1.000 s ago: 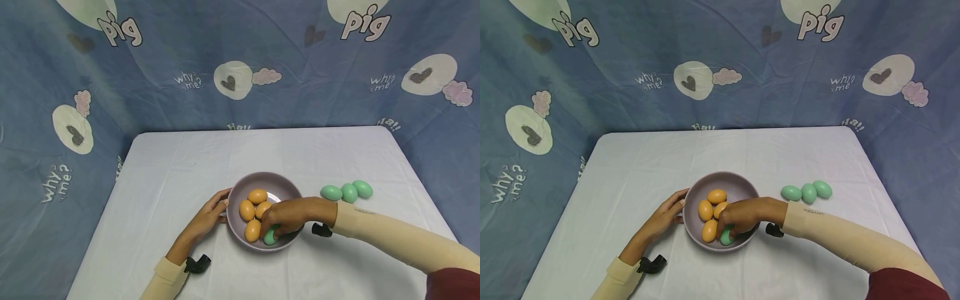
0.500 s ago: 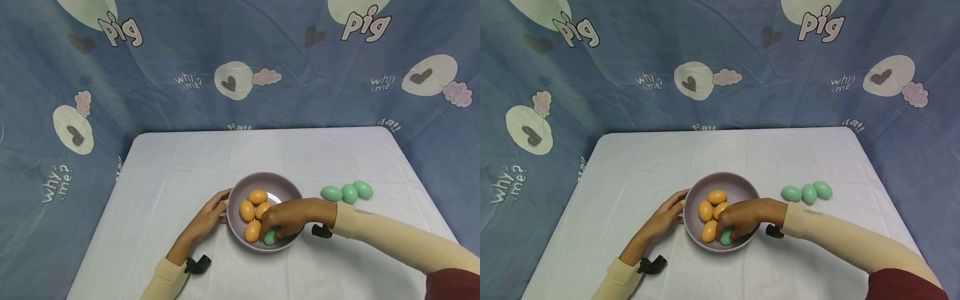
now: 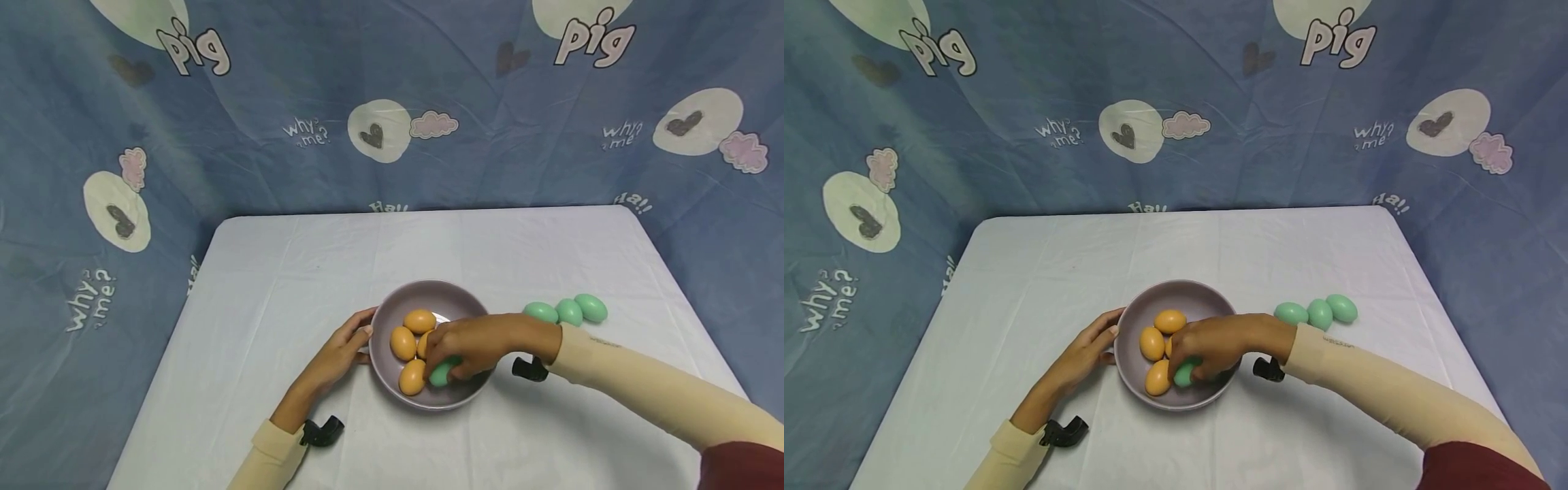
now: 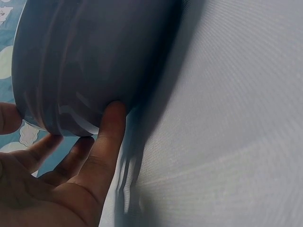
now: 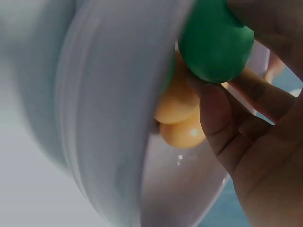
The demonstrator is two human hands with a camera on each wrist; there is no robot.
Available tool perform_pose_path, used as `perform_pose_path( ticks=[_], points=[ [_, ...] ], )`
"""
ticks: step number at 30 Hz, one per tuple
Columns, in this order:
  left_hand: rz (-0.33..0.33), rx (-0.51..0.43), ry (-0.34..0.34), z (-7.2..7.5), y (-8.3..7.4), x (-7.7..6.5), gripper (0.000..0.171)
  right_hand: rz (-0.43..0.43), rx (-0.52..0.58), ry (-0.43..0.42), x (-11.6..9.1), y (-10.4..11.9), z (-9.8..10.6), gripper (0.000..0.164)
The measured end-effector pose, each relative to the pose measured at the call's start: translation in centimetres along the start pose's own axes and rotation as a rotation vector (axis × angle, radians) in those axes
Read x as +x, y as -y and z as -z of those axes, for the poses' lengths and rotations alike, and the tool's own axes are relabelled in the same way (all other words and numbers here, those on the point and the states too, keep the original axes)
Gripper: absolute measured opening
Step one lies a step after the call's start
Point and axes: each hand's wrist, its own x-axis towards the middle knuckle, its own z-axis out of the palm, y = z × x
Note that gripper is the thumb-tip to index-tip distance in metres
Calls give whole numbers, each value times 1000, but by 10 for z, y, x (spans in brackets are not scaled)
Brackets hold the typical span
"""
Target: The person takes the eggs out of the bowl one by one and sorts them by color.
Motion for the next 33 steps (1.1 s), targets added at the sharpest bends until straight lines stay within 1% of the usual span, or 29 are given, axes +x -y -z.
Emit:
perform_pose_path(
  ticks=[5,11,19,23,28,30,33],
  points=[
    [2,4,5,0,-1,1,41,16,60,-19,-4,-1,7,39],
    [-5,8,6,0,0,2,41,41,71,-39,-8,-2,12,39],
    [-13,-3,9,-1,1,2,43,25,63,-66,-13,-2,16,37],
    [-7,-5,13,0,2,2,44,-3,84,-74,-17,-1,18,38],
    [-4,-7,5,3,15,7,43,-48,92,-94,-25,2,23,39],
    [-4,-10,1,5,21,9,42,-51,88,-113,-30,2,25,39],
    [-12,-5,-7,5,24,9,43,-55,75,-147,-38,3,28,38]
  ],
)
